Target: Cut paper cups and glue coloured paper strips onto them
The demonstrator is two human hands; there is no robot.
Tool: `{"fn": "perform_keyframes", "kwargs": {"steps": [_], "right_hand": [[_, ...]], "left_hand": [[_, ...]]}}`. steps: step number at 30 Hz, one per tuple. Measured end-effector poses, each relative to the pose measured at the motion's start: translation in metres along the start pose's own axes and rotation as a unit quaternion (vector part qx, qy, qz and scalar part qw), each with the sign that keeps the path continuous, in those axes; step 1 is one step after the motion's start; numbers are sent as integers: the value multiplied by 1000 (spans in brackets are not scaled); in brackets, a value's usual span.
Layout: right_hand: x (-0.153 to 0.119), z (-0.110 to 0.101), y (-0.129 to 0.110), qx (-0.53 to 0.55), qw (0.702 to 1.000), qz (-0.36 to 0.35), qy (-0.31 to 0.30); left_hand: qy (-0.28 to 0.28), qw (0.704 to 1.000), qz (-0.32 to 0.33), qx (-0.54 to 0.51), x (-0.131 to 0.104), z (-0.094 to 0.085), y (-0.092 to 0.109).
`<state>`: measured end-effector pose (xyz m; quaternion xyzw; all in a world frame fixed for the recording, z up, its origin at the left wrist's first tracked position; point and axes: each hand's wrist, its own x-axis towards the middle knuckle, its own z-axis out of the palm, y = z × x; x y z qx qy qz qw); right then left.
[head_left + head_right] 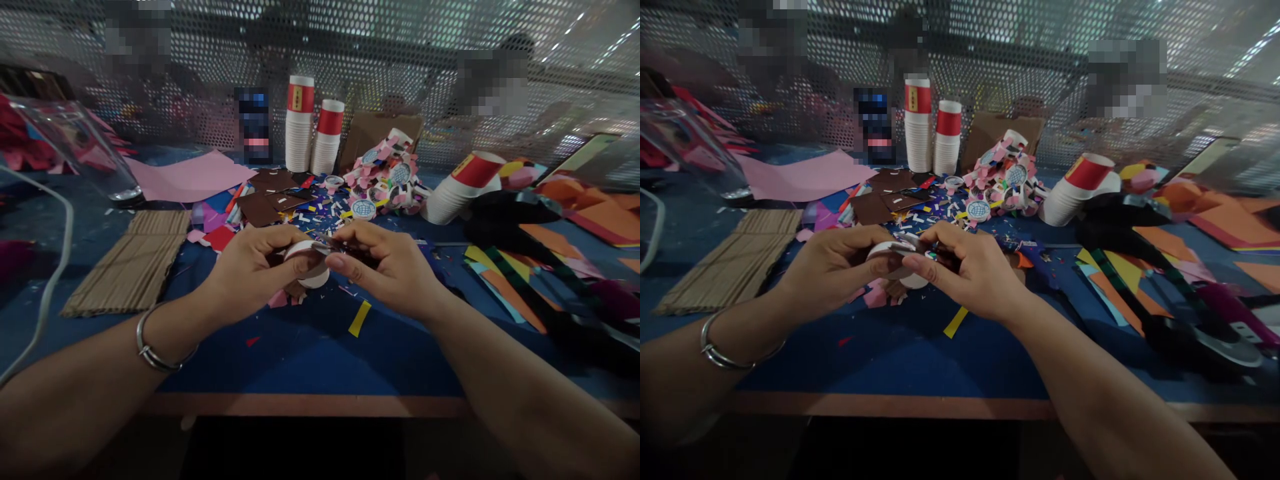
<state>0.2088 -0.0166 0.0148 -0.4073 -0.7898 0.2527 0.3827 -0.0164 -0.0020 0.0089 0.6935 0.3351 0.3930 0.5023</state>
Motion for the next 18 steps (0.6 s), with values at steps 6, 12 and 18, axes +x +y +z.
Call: {"fn": "perform_keyframes", "kwargs": {"steps": [6,12,18], "right_hand": [[-2,2,-1,-21,999,-33,-7],[-4,3,-6,-41,996,-79,11],[-4,2,-8,-77,992,-102,5]], "left_hand": [[-6,997,57,59,-3,0,-1],[-15,988,105,112,-6,-2,1],[-32,989,101,108,-4,-3,5]]}}
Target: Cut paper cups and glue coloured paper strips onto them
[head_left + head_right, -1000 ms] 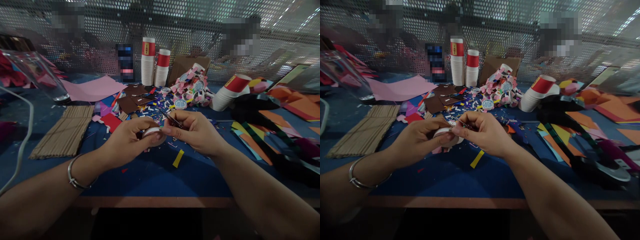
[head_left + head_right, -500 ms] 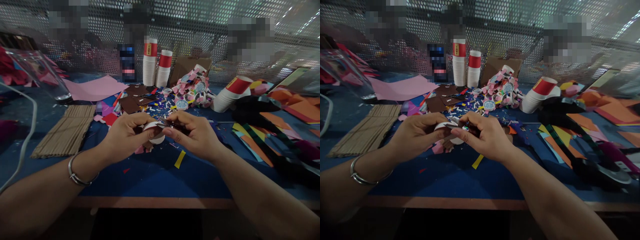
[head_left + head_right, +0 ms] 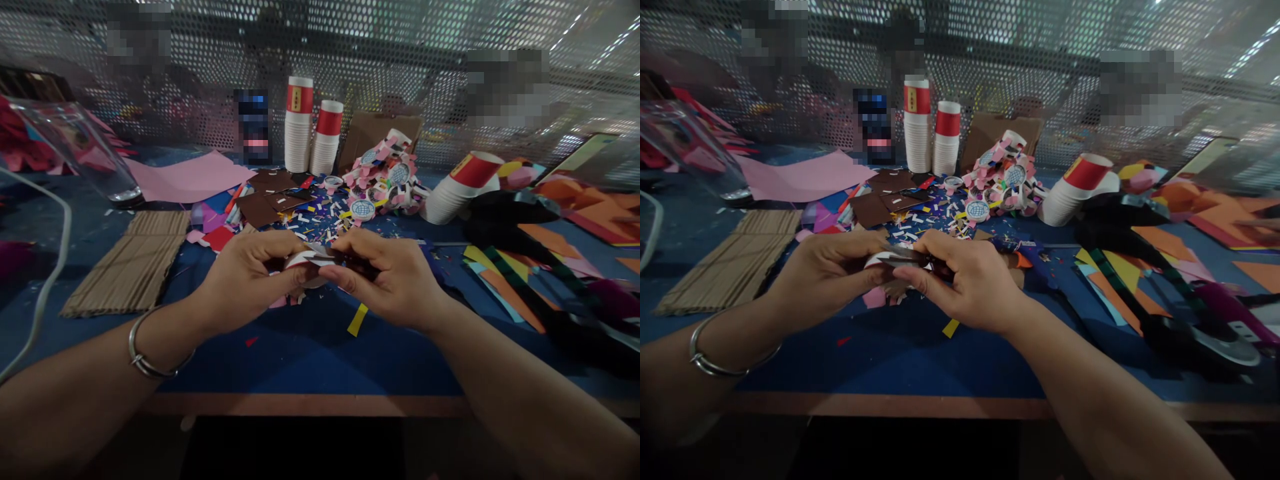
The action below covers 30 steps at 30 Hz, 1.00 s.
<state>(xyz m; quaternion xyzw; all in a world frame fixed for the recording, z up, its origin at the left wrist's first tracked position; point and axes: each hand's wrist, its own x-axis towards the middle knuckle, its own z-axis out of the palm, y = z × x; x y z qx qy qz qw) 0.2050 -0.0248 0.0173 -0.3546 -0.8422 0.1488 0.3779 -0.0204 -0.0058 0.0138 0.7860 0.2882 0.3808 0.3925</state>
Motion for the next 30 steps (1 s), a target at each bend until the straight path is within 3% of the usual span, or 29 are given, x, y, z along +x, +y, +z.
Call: {"fn": "perform_keyframes", "kwargs": {"steps": [12,30], "right_hand": [[-1,1,1,-42,999,10,-6],[4,0,0,48,993,101,-26]], "left_hand": [[14,997,-57,-59,1,2,-4],[-25,989,-121,-82,5,-3,-1]]}}
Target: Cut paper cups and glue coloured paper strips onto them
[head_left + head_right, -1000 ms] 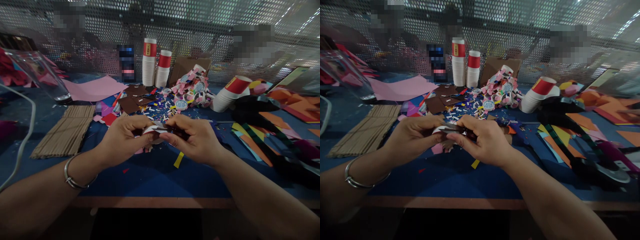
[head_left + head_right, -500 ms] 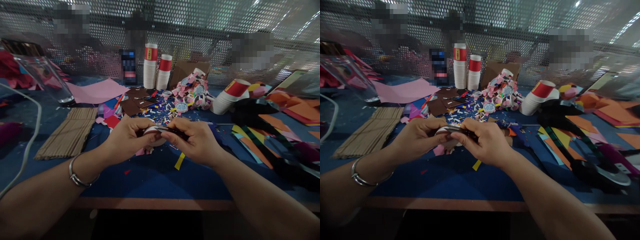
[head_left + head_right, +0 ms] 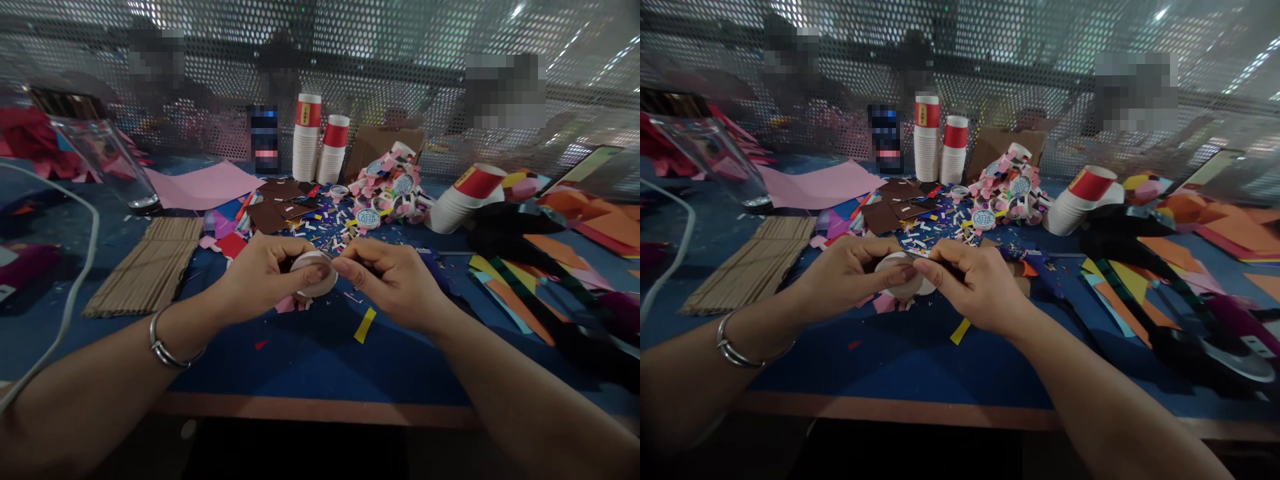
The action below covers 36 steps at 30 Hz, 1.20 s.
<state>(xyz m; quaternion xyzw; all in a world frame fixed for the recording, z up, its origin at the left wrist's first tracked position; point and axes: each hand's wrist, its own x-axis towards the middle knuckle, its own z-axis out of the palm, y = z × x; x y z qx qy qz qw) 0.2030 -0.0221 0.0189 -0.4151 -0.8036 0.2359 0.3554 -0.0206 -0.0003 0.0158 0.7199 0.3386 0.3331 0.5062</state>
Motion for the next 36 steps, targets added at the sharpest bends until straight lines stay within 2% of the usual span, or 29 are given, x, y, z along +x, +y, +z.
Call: {"fn": "perform_keyframes", "kwargs": {"steps": [5,13,18,24,30,36], "right_hand": [[4,-1,6,26,997,51,42],[9,4,15,139,982,124,-30],[9,3,13,179,977,114,-32],[10,2,14,179,978,107,-13],[9,5,15,213,971,106,-12],[10,2,13,217,970,101,-28]], "left_hand": [[18,995,-56,-77,0,0,-1],[48,981,-64,-175,1,5,-4],[58,976,-61,-199,2,9,-8],[31,982,-74,-172,2,10,-9],[50,976,-67,-201,2,10,-11],[9,979,-84,-186,1,9,-4]]}}
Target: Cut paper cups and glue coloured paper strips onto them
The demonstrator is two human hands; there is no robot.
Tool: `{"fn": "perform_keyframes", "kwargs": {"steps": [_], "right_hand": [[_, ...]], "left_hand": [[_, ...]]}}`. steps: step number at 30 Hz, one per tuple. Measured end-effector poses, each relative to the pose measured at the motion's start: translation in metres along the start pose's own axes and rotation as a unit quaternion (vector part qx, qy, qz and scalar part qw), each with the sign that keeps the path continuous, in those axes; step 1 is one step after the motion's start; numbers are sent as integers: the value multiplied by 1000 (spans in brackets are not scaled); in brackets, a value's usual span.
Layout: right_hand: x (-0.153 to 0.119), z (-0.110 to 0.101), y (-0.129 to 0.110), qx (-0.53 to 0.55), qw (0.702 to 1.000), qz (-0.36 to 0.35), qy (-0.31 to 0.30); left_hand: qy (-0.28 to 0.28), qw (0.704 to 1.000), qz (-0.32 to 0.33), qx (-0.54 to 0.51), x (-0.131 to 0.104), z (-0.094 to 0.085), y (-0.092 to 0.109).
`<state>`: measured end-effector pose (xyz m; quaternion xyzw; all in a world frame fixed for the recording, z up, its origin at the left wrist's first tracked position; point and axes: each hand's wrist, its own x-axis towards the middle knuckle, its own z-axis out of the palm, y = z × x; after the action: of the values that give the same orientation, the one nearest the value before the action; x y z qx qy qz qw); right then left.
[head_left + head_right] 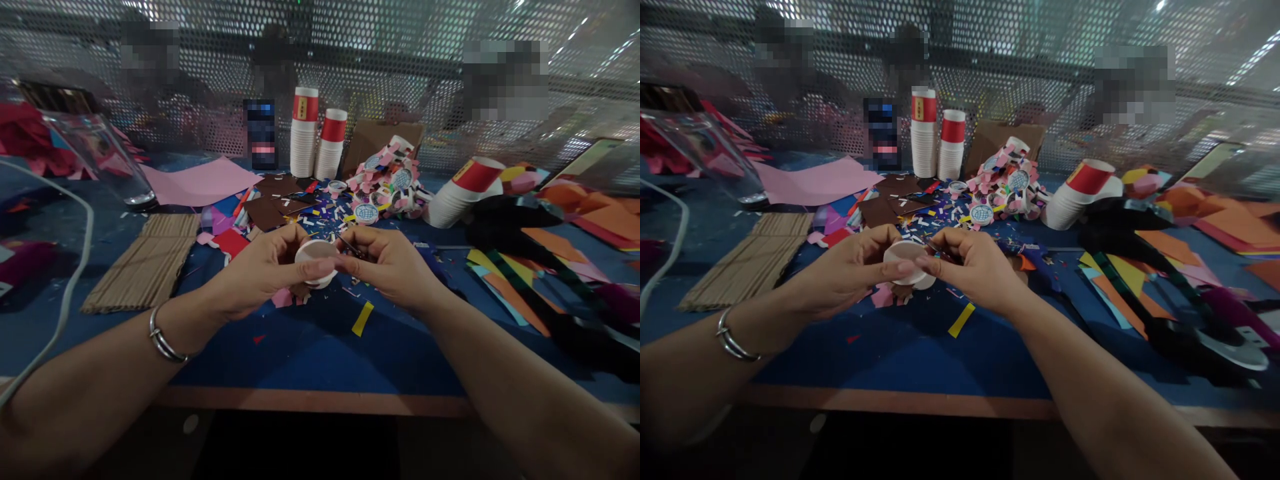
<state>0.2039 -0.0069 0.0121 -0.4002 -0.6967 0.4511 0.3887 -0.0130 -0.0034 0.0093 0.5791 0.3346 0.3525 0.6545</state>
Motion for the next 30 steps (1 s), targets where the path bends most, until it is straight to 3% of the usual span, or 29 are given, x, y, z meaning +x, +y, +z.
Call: {"fn": "perform_keyframes", "kwargs": {"steps": [7,14,18,25,30], "right_hand": [[-2,-2,-1,8,999,16,-46],[-4,0,-4,0,998,18,-66],[-3,0,-4,26,999,2,-42],[-5,-2,-8,-47,998,-33,37],[-6,-1,-9,-35,998,-43,18]], "left_hand": [[-87,987,-121,-59,5,-6,4],[-127,977,-159,-66,5,-11,9],[-109,982,-132,-81,4,-14,13],[-113,992,-54,-23,6,-24,9],[-54,993,74,78,12,-27,-1]]}}
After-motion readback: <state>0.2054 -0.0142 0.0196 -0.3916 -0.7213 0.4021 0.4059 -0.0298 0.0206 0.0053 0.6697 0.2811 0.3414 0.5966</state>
